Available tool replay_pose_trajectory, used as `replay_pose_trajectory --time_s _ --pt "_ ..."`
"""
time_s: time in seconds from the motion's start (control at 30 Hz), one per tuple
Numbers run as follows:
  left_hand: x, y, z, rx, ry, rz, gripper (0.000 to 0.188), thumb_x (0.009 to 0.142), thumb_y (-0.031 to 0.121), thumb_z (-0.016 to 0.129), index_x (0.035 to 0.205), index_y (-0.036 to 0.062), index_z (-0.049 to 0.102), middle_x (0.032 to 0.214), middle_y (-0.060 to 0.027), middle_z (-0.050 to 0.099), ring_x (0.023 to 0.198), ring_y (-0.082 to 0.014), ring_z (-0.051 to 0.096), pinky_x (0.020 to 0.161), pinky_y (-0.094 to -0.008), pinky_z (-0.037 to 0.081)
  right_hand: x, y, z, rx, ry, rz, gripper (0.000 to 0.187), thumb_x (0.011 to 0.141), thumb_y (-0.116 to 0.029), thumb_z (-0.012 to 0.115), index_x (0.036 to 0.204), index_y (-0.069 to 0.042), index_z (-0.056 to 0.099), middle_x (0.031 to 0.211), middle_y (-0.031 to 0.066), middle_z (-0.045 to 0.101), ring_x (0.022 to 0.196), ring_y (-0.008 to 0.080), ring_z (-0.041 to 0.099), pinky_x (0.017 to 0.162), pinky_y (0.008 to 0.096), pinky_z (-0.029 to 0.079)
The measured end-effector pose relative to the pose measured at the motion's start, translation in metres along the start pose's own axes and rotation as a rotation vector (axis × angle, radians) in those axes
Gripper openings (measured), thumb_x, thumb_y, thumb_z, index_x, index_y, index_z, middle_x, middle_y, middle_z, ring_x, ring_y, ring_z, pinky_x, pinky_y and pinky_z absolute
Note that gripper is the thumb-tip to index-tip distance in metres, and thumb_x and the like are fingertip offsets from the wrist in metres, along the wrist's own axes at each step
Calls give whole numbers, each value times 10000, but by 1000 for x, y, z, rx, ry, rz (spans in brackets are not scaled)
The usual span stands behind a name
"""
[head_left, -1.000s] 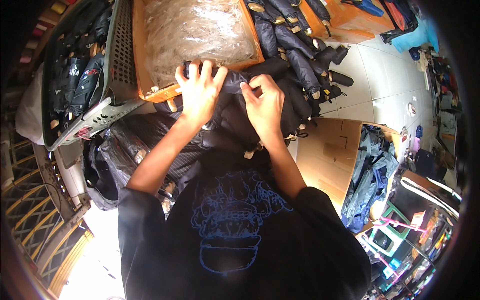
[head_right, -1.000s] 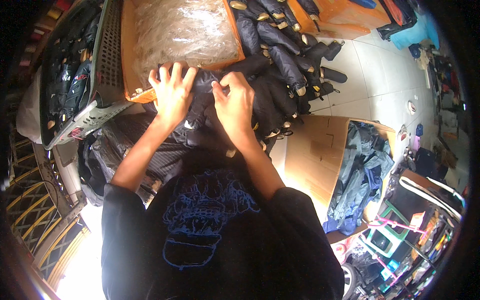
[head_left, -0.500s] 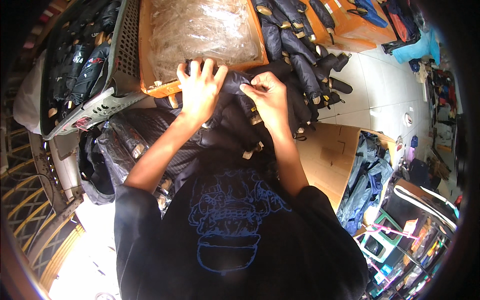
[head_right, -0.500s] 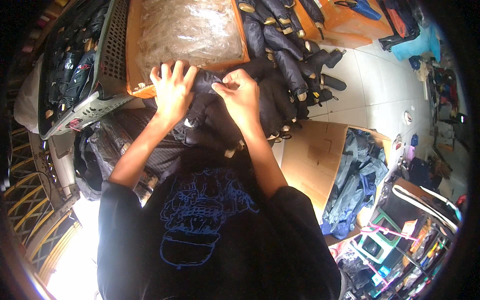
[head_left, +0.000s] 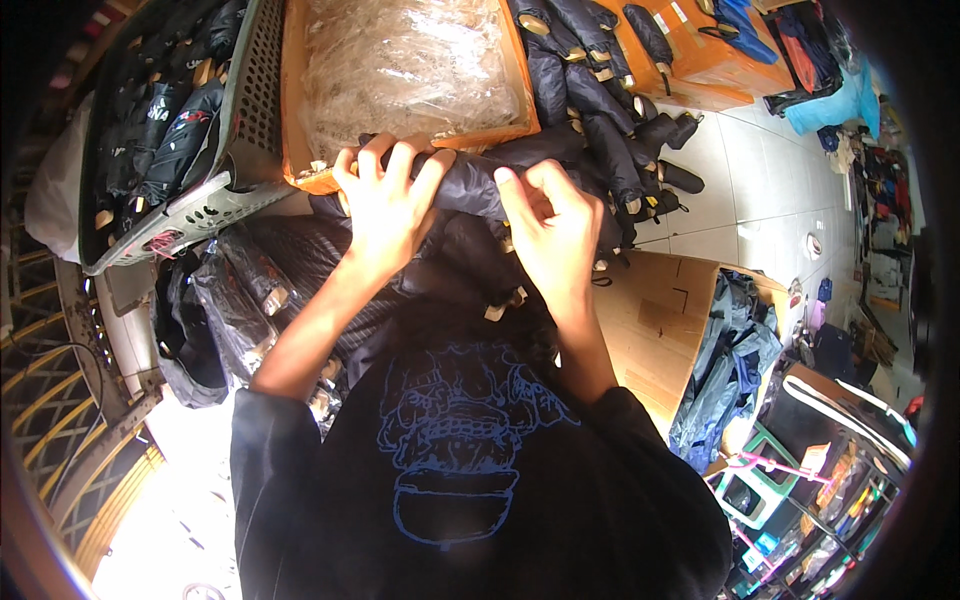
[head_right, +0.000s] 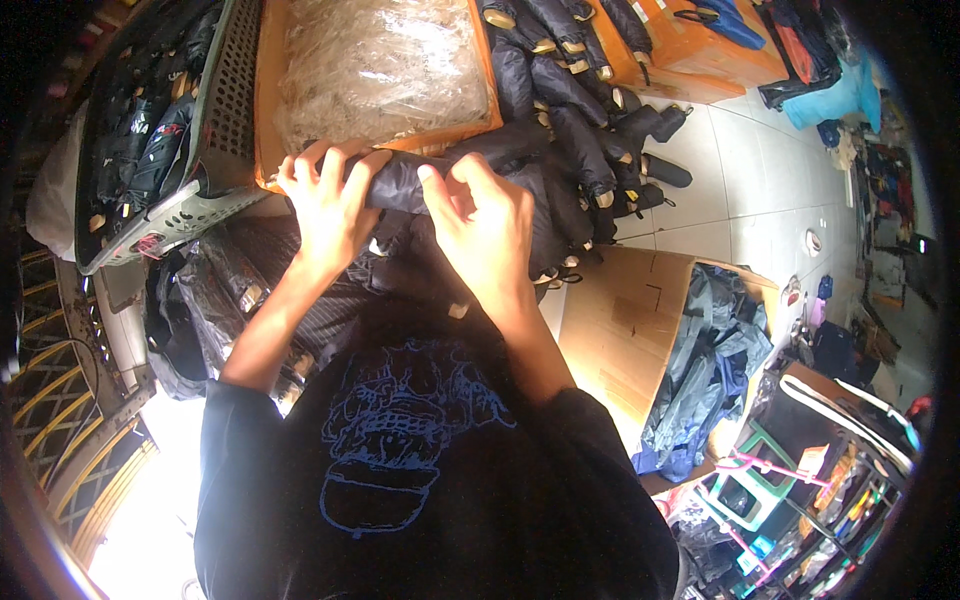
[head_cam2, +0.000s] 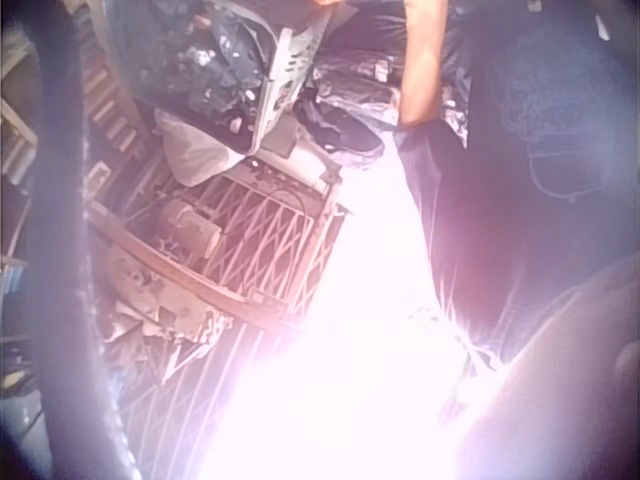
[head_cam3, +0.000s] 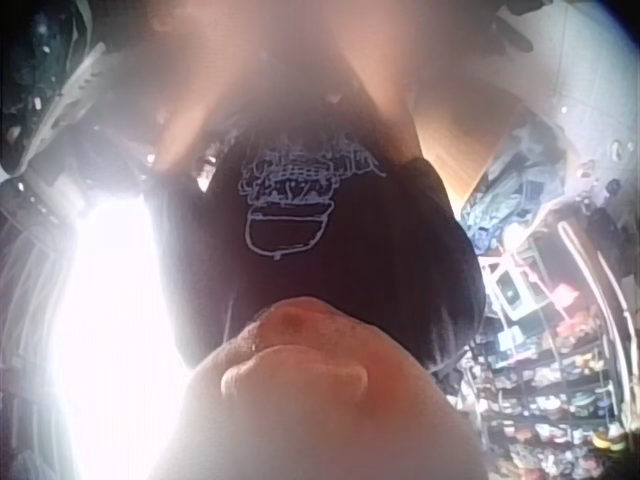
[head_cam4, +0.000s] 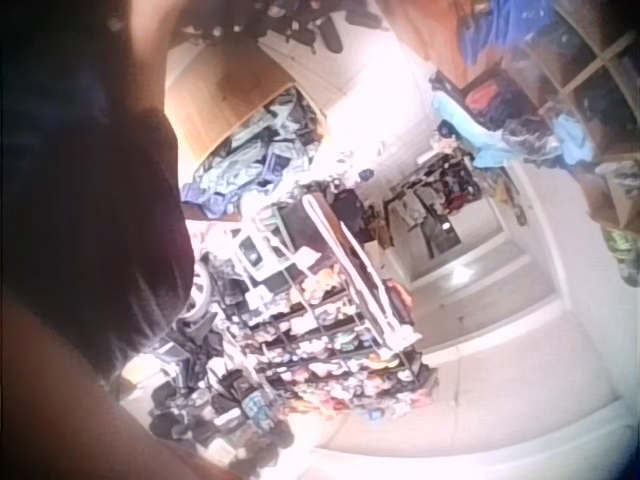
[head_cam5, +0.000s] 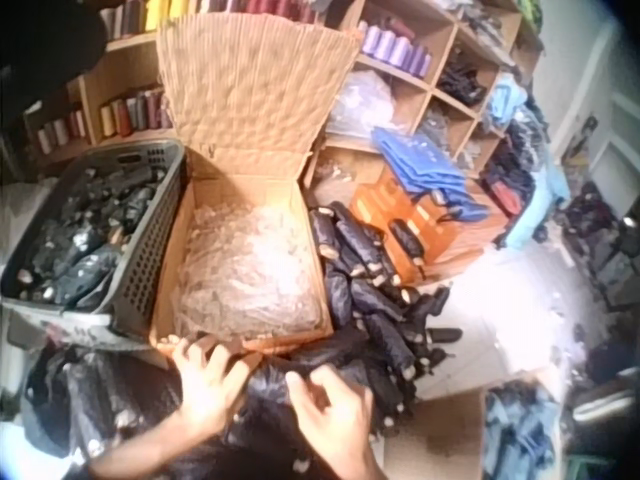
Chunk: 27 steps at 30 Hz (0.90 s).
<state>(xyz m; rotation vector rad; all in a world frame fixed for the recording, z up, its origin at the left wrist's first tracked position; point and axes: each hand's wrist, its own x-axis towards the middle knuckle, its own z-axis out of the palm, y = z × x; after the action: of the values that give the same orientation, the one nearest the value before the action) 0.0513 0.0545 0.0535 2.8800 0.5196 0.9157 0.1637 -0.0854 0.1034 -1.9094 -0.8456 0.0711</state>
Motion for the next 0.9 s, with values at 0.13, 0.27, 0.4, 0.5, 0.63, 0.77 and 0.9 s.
replay_pose_trajectory --time_s 0.13,0.27,0.4,0.5,0.63,0.77,0.9 --pt "0 -18 -8 11 122 -31 592 489 116 744 1065 218 659 1067 39 573 1072 -226 488 939 -437 302 4 -1 -29 109 50 137 186 858 -153 739 838 -24 607 713 34 648 563 81 549 499 244 433" --pt "1 -24 -20 -8 159 23 536 519 136 724 1049 184 662 1081 26 573 1076 -227 495 948 -427 299 21 13 -31 395 -522 359 610 857 -258 747 1346 -40 454 1089 151 622 786 172 649 639 282 501" --pt "4 -25 -20 4 159 43 532 566 114 710 1091 181 648 1127 4 569 1159 -255 477 1019 -466 275 21 3 -14 748 -746 564 548 886 -100 689 1343 28 413 882 124 645 645 159 655 549 265 525" --pt "13 -21 -27 -13 75 -11 557 591 63 693 1130 188 636 1167 -28 549 1220 -287 443 1061 -526 256 11 10 0 891 -632 612 467 872 -38 676 1265 33 434 927 146 628 652 176 663 529 274 528" --pt "10 2 -56 -325 33 -35 536 616 -5 664 1133 134 643 1154 -89 532 1154 -320 450 1002 -515 332 -8 8 18 983 -362 651 396 879 -3 642 1172 4 375 1019 165 584 667 195 669 526 277 537" --pt "-18 20 -28 -604 111 -272 190 739 36 743 915 24 673 892 -96 637 828 -247 613 759 -338 492 -17 19 33 1003 -267 644 415 899 -4 600 1199 -20 313 1040 167 571 707 181 663 538 270 530" --pt "-31 36 -9 -650 153 -451 126 802 34 748 906 0 686 871 -113 687 768 -225 671 712 -322 531 -31 22 39 994 -263 724 396 899 0 582 1194 -20 318 1067 158 548 712 166 650 547 264 521"
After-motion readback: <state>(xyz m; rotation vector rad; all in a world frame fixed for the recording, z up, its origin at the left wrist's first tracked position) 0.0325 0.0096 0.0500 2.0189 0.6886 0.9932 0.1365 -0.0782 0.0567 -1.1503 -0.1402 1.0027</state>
